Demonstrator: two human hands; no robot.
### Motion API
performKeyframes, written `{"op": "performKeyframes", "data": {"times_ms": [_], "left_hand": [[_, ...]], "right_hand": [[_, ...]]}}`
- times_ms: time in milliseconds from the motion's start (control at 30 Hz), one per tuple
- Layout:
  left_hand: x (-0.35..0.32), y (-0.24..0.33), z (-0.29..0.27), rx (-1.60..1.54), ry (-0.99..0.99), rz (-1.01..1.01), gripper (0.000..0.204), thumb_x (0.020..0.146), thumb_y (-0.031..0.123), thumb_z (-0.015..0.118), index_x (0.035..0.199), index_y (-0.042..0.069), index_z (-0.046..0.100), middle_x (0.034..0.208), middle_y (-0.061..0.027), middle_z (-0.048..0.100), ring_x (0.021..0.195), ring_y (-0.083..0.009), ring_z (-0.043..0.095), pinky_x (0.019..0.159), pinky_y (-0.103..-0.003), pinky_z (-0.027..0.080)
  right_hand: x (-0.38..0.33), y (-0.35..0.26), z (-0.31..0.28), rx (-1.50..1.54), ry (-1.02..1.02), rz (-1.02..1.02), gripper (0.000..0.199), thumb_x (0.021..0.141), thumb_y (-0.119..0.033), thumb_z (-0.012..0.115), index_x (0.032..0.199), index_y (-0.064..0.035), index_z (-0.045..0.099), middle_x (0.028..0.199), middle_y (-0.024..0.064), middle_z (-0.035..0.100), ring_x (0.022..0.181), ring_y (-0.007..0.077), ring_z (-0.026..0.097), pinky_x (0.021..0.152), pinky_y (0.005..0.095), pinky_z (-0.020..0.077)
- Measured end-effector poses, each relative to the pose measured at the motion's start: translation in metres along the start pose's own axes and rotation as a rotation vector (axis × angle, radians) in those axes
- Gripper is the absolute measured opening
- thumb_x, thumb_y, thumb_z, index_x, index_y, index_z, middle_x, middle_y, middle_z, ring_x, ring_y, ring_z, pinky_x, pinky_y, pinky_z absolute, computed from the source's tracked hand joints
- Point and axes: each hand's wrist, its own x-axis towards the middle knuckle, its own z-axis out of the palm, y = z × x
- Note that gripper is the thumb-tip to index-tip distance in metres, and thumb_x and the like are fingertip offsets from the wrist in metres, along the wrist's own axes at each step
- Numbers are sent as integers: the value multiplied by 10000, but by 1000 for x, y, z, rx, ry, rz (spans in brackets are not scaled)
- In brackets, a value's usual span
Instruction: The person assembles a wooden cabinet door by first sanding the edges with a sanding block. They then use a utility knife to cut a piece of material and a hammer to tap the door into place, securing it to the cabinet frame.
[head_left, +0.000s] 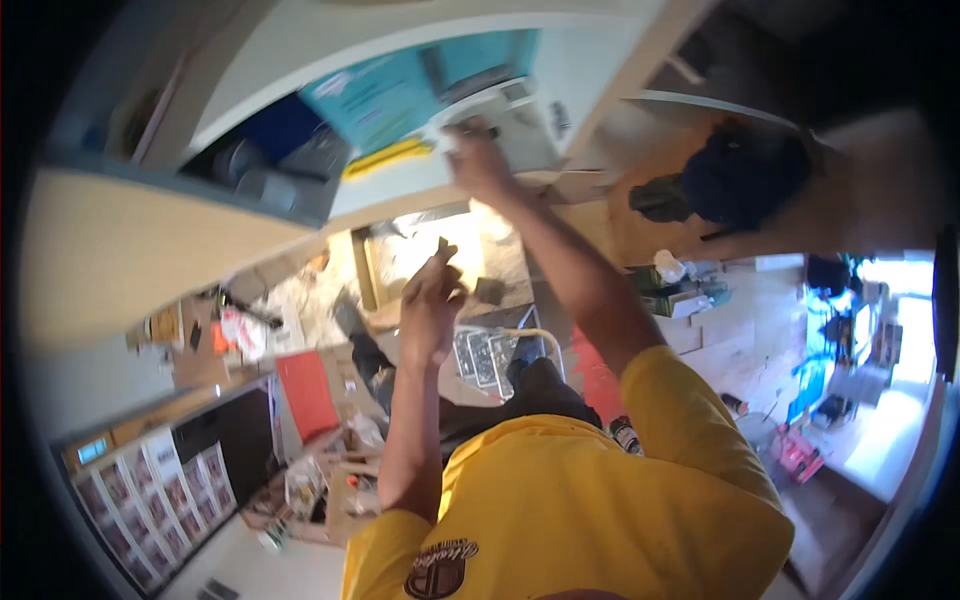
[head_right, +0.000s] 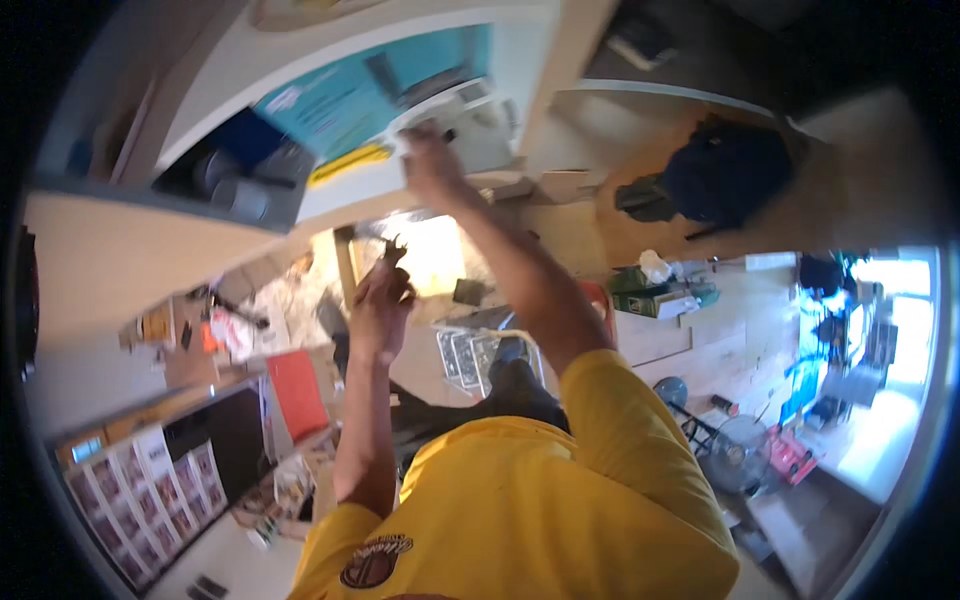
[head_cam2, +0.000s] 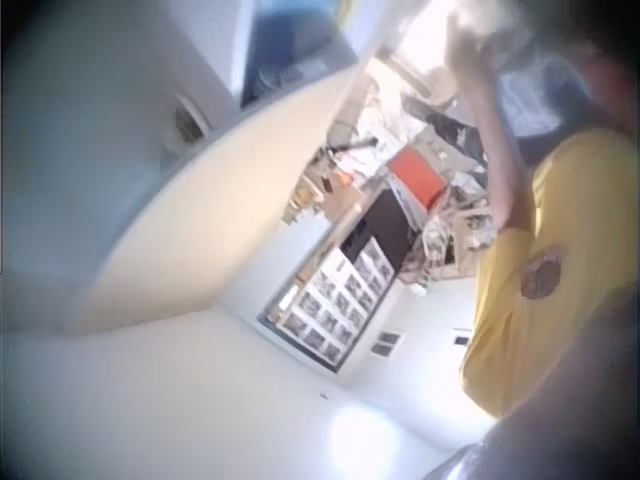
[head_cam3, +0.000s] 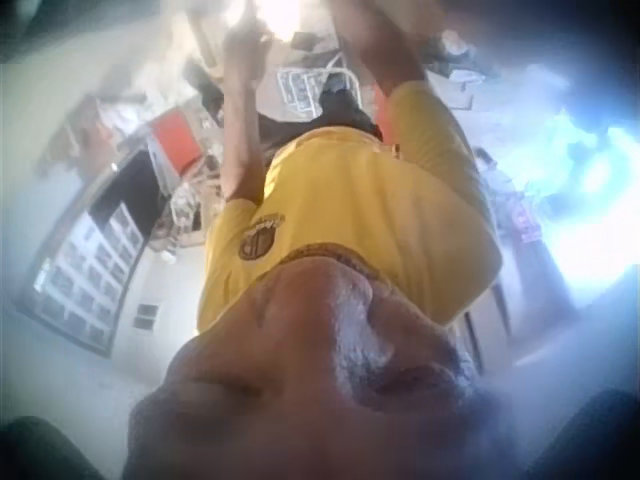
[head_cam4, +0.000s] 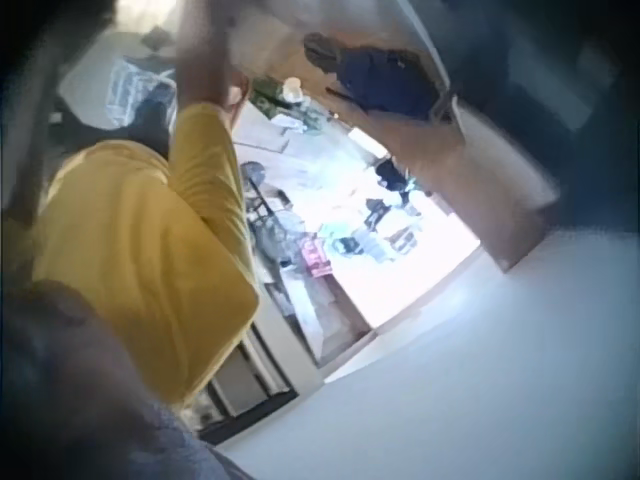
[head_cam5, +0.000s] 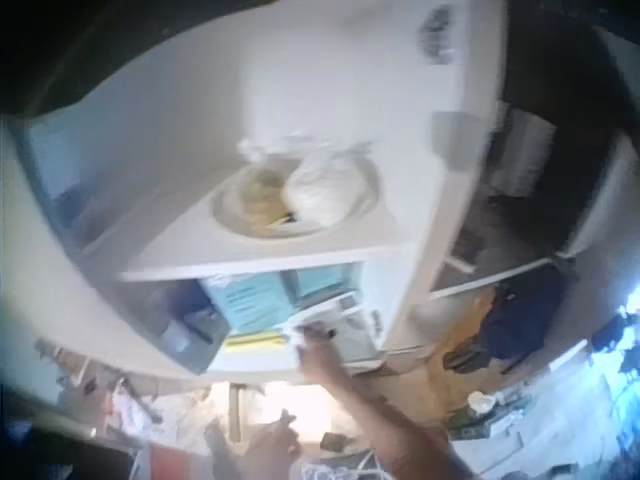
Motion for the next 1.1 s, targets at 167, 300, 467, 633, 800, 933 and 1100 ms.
{"op": "performKeyframes", "data": {"times_ms": [167,300,467,633,800,933,1100], "left_hand": [[-15,-19,3,-187,-90,-110,371,1051,289,539,1272,1,617,930,-14,634,811,-114,588,721,-304,512],[-10,-33,5,-168,-31,-159,329,1033,233,578,1251,-8,628,915,-30,648,795,-132,599,727,-313,521],[-18,-51,35,-145,-188,-108,216,1013,185,608,1144,19,654,908,-40,667,796,-133,626,733,-309,531],[-45,-51,75,127,-165,2,123,986,149,653,1042,40,659,835,-53,677,668,-132,634,615,-279,540],[-56,-37,95,358,-152,84,181,979,146,666,1087,3,646,830,-68,671,650,-117,623,570,-263,528],[-60,-35,109,759,-85,513,247,920,62,719,1143,-9,639,941,-73,679,758,-138,646,618,-279,543],[-52,-19,110,1285,-167,1029,335,821,-97,688,1142,2,687,1029,-142,677,907,-283,682,717,-349,567]], "right_hand": [[-28,1,-16,-1,249,-65,397,889,-83,637,1279,-43,580,1439,219,413,1087,393,630,885,447,549],[-94,-26,-82,342,93,325,252,962,-203,661,1150,-36,643,1091,170,659,893,288,700,728,340,573],[-174,-58,-135,1013,-233,796,339,1014,-268,613,1225,-2,620,968,75,689,803,146,682,705,311,588],[-189,-69,-175,1075,-85,695,302,1008,-222,622,1195,13,642,938,60,688,769,130,686,692,278,576],[-182,-76,-190,678,-36,546,140,946,-92,676,950,47,677,741,28,666,648,62,610,595,238,502],[-172,-77,-190,415,9,658,139,926,-106,678,885,24,653,695,17,631,600,57,574,538,235,476],[-154,-78,-195,689,30,753,171,930,-127,682,839,8,630,686,13,585,590,77,578,541,256,518]]}}
